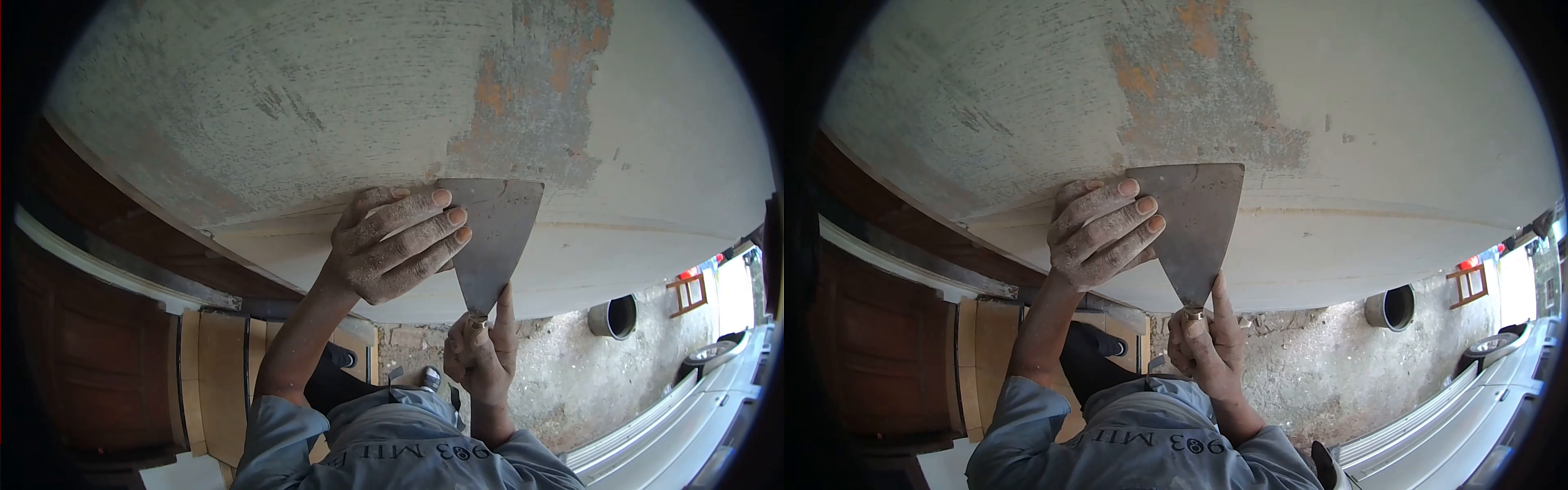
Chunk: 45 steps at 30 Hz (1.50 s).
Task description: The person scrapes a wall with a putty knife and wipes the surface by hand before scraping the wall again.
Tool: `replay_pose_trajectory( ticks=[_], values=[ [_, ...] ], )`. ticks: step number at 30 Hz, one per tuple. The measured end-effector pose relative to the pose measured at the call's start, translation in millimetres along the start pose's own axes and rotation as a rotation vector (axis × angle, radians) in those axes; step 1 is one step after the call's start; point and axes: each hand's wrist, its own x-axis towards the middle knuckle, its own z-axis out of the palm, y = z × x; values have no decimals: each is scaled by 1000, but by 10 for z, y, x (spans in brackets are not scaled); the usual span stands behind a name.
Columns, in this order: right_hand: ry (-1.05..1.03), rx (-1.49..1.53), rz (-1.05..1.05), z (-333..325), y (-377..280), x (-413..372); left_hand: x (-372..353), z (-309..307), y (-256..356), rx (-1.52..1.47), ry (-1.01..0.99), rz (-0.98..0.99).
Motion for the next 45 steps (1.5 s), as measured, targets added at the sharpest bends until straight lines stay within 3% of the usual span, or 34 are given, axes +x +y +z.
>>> replay_pose_trajectory(
  ticks=[11,20,23,43,45],
  values=[
    [90,-117,6,163,-120,4,39,25,-1,-76,45,-70],
    [109,-169,-27,136,-114,-62,38,30,-57,-34,33,52],
    [120,-213,-64,222,-115,11,55,52,-28,-98,72,-50],
    [137,-163,-97,238,-27,-67,15,47,-88,0,43,130],
    [131,-185,-94,252,-54,-31,19,97,-62,-49,90,23]
  ],
)
